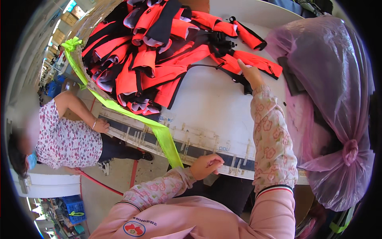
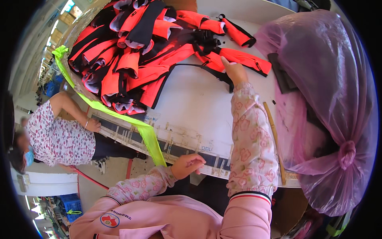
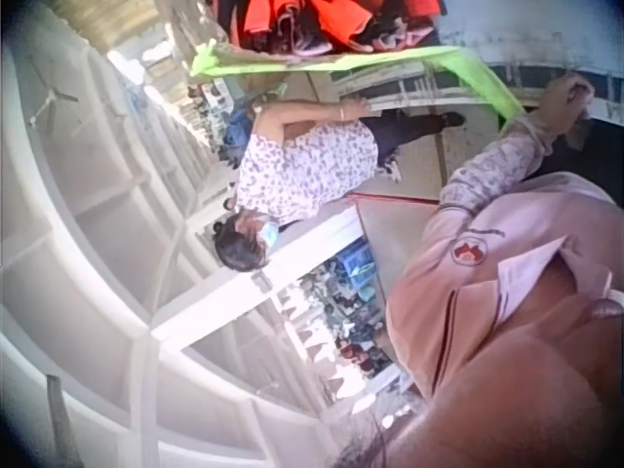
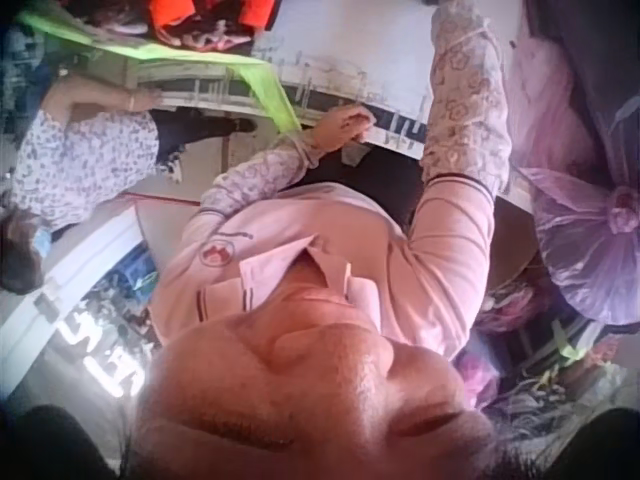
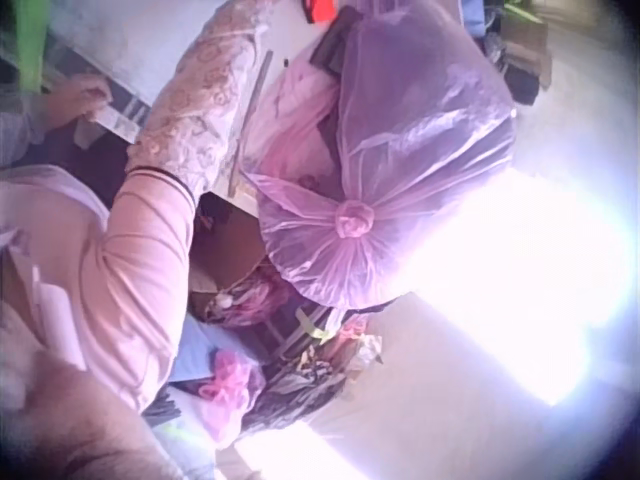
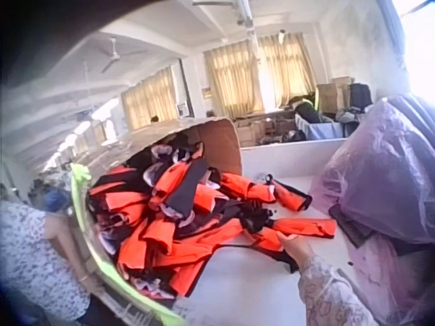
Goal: The recorder is assembling and preparing straps and padding components for life jackets using manual tools.
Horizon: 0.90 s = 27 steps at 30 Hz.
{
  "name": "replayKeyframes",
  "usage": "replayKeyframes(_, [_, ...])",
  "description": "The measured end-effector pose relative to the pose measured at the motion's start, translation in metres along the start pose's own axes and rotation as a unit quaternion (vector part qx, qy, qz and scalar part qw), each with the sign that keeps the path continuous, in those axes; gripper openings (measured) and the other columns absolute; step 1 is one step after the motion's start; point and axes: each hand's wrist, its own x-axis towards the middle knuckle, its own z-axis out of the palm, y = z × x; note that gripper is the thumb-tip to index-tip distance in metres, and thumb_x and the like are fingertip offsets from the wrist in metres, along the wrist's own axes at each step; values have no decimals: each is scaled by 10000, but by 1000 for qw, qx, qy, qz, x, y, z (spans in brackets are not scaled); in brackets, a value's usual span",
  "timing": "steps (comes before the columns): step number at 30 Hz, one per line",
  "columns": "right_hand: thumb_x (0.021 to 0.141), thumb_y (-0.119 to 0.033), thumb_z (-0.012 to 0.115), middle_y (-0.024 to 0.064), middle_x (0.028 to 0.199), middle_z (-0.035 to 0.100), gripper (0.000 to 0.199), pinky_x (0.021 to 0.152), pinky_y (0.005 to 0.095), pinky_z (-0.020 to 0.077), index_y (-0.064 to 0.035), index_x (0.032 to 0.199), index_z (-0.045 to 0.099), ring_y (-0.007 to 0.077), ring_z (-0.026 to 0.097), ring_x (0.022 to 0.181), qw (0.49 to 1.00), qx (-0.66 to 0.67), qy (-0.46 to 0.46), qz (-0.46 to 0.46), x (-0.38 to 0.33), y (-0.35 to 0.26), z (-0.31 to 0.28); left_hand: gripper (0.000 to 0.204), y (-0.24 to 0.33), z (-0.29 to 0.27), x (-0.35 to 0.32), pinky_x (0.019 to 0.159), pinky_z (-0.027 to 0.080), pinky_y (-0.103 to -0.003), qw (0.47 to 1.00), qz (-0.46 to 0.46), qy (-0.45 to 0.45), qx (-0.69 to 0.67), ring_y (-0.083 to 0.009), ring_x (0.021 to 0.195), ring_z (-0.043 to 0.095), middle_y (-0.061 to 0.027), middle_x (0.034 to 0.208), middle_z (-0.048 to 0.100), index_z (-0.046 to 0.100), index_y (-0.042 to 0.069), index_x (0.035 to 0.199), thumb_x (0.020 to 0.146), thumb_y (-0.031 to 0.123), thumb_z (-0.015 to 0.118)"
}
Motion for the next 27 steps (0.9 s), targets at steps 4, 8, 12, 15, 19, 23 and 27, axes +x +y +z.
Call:
replayKeyframes(4, [764,-413,650,69,656,619,411,569,298,411,-17,654,640,144,550,598,997,72,-11,15,-3,0,15,143,-4,1,-5,613,478,-225,999,11,0,-40,-94,657,588,-53,809,593,557,10,994,901,109,515])
replayKeyframes(8, [799,-274,641,8,593,540,251,493,262,333,-33,731,616,91,462,528,968,248,-13,22,-31,-12,-2,141,-15,1,-4,605,483,-228,997,39,11,-60,-93,654,580,-45,818,583,556,8,1001,905,103,516])
replayKeyframes(12, [841,-230,608,-23,575,485,211,472,243,296,-51,734,575,54,411,496,968,249,1,-36,-81,-14,-39,138,-11,1,-3,601,484,-220,998,35,13,-59,-89,648,579,-39,809,584,559,12,1004,905,99,519])
replayKeyframes(15, [895,-191,560,-61,584,425,213,474,193,257,-64,726,535,19,351,499,914,363,82,-164,-123,-25,-76,130,-9,2,-3,594,481,-212,998,53,22,-24,-86,632,585,-37,790,588,563,16,991,900,101,528])
replayKeyframes(19, [882,-90,569,-2,678,516,187,514,221,317,-26,720,501,58,366,559,883,147,303,-328,-191,-58,-143,134,-16,2,1,603,484,-214,998,56,13,-36,-87,627,588,-50,805,592,565,18,991,899,109,533])
replayKeyframes(23, [846,-40,584,54,812,592,99,743,301,402,-24,771,522,137,505,682,791,-73,400,-456,-263,-87,-172,142,-16,0,-2,623,495,-222,997,37,24,-68,-97,647,595,-66,817,592,566,14,992,902,117,529])
replayKeyframes(27, [697,-40,629,56,809,586,102,910,495,353,-76,770,567,182,563,756,692,-288,318,-580,-320,-82,-165,165,-12,-9,0,654,508,-244,991,64,-9,-120,-122,677,606,-78,849,594,558,-4,1001,909,128,521])
